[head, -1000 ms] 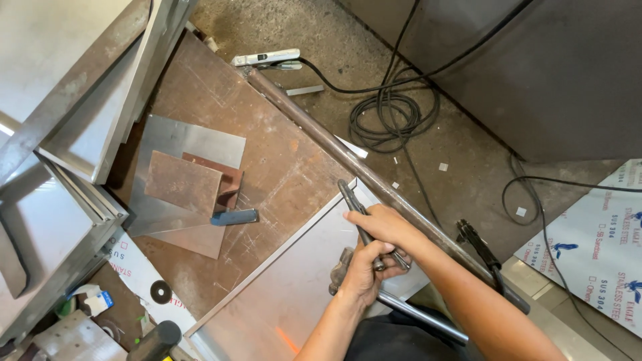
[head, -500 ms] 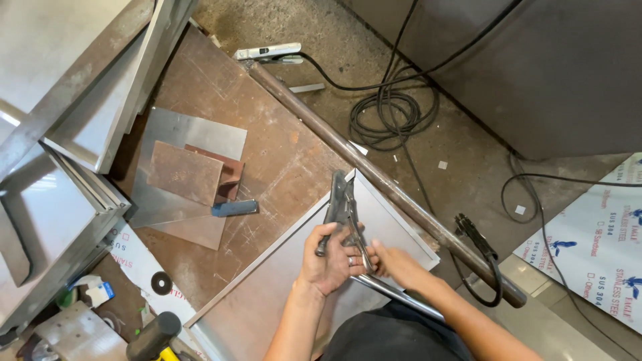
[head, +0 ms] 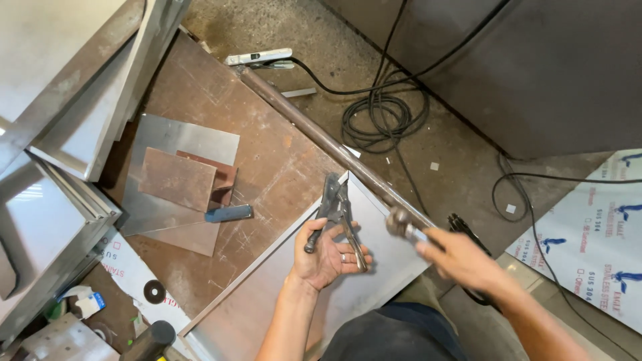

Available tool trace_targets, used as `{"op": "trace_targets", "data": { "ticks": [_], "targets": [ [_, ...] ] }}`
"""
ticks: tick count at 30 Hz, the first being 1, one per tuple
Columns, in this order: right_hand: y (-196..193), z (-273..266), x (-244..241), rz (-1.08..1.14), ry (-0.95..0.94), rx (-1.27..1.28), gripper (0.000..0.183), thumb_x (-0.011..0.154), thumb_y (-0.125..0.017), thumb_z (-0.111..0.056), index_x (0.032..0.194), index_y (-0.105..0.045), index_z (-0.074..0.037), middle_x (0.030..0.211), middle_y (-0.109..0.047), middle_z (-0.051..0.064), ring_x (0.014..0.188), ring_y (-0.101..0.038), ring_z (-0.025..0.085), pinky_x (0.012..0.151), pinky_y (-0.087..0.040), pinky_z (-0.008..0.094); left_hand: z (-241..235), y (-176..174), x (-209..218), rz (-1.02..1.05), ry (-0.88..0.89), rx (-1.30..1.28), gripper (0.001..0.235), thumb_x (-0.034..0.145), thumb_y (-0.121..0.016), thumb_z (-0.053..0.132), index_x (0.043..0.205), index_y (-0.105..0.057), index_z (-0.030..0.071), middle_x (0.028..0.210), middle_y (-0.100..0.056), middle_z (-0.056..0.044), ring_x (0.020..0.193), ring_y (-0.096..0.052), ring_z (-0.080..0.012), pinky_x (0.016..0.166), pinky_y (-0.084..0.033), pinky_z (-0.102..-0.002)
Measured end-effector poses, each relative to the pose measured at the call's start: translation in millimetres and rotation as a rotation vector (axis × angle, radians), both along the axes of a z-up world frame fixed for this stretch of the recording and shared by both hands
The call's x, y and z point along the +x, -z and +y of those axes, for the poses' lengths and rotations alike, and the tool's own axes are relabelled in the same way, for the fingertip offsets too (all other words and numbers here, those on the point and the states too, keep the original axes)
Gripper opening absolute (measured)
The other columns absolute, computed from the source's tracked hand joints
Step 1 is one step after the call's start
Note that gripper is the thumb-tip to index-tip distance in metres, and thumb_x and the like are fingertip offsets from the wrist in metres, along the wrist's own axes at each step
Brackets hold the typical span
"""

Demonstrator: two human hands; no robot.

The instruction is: The person assembles a stainless steel frame on a workbench, clamping the frame edge with locking pliers and tapping it with a ball-peen hammer and rubber mallet to seat the joints. They tack weld the frame with a welding torch, producing sparks, then reposition the frame and continue hammering and clamping the edges.

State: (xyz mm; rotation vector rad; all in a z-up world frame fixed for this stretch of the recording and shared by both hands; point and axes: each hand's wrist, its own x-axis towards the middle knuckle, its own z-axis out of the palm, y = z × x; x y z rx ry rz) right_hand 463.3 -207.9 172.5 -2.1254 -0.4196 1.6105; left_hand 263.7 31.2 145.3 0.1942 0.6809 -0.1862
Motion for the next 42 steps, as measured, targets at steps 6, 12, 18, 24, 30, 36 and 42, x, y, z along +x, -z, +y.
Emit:
{"op": "trace_targets", "data": {
  "ticks": [6, 12, 18, 24, 30, 36, 42],
  "targets": [
    [6.9, 84.4, 41.8, -0.171, 0.251, 0.304, 0.031, 0.102, -0.051, -0.037, 0.105, -0.059, -0.007, 0.064, -0.056, 0.002, 0.05, -0.049, 0.013, 0.045, -0.042, 0.031, 2.4, 3.7, -2.8, -0.047, -0.01, -0.056, 0.087, 0.084, -0.055, 0.061, 0.143, -0.048, -0.002, 0.108, -0.067, -0.036, 0.099, -0.07, -0.0494, 0.092, -0.056, -0.057],
    [50.7, 105.8, 26.4, -0.039, 0.311, 0.205, 0.037, 0.102, -0.052, -0.039, 0.09, -0.053, -0.004, 0.064, -0.055, 0.003, 0.044, -0.049, 0.013, 0.036, -0.04, 0.032, 3.7, 2.2, -4.5, 0.004, 0.012, -0.008, 0.086, 0.082, -0.054, 0.061, 0.142, -0.049, 0.0, 0.108, -0.068, -0.036, 0.099, -0.07, -0.0493, 0.091, -0.056, -0.056],
    [56.3, 95.7, 20.4, -0.012, 0.331, 0.217, 0.04, 0.104, -0.052, -0.038, 0.088, -0.055, -0.002, 0.065, -0.054, 0.002, 0.047, -0.049, 0.011, 0.039, -0.04, 0.03, -1.9, 1.9, -11.9, 0.029, 0.004, -0.012, 0.084, 0.081, -0.053, 0.06, 0.143, -0.049, 0.003, 0.108, -0.069, -0.034, 0.099, -0.071, -0.0471, 0.091, -0.057, -0.055],
    [28.5, 60.4, -12.9, -0.314, 0.215, 0.274, 0.035, 0.098, -0.059, -0.038, 0.105, -0.069, -0.004, 0.065, -0.066, 0.011, 0.052, -0.062, 0.018, 0.05, -0.048, 0.036, -24.0, 5.4, -9.9, 0.1, -0.018, 0.076, 0.082, 0.082, -0.054, 0.058, 0.144, -0.048, 0.006, 0.102, -0.071, -0.03, 0.093, -0.073, -0.0427, 0.085, -0.057, -0.048],
    [28.7, 12.6, -54.1, -0.408, 0.037, 0.215, 0.037, 0.091, -0.066, -0.038, 0.112, -0.069, -0.008, 0.073, -0.072, 0.017, 0.065, -0.071, 0.03, 0.06, -0.053, 0.045, -57.4, 44.2, -16.2, 0.119, -0.096, 0.235, 0.069, 0.085, -0.058, 0.042, 0.145, -0.047, 0.01, 0.097, -0.071, -0.023, 0.089, -0.072, -0.0362, 0.085, -0.058, -0.048],
    [24.7, -13.5, -86.1, -0.487, 0.032, 0.336, 0.035, 0.087, -0.072, -0.033, 0.109, -0.071, -0.005, 0.076, -0.071, 0.019, 0.071, -0.07, 0.035, 0.063, -0.053, 0.042, -52.8, 37.7, -22.4, 0.069, -0.049, 0.291, 0.072, 0.086, -0.059, 0.047, 0.148, -0.045, 0.013, 0.104, -0.069, -0.022, 0.095, -0.072, -0.0351, 0.088, -0.056, -0.045],
    [17.8, -18.2, -91.8, -0.438, 0.096, 0.301, 0.034, 0.086, -0.074, -0.03, 0.109, -0.072, -0.005, 0.07, -0.069, 0.017, 0.06, -0.066, 0.031, 0.059, -0.052, 0.04, -42.0, 2.0, -38.9, -0.055, -0.098, 0.087, 0.068, 0.086, -0.057, 0.053, 0.141, -0.047, 0.015, 0.117, -0.067, -0.028, 0.109, -0.067, -0.0392, 0.096, -0.051, -0.049]
  ]
}}
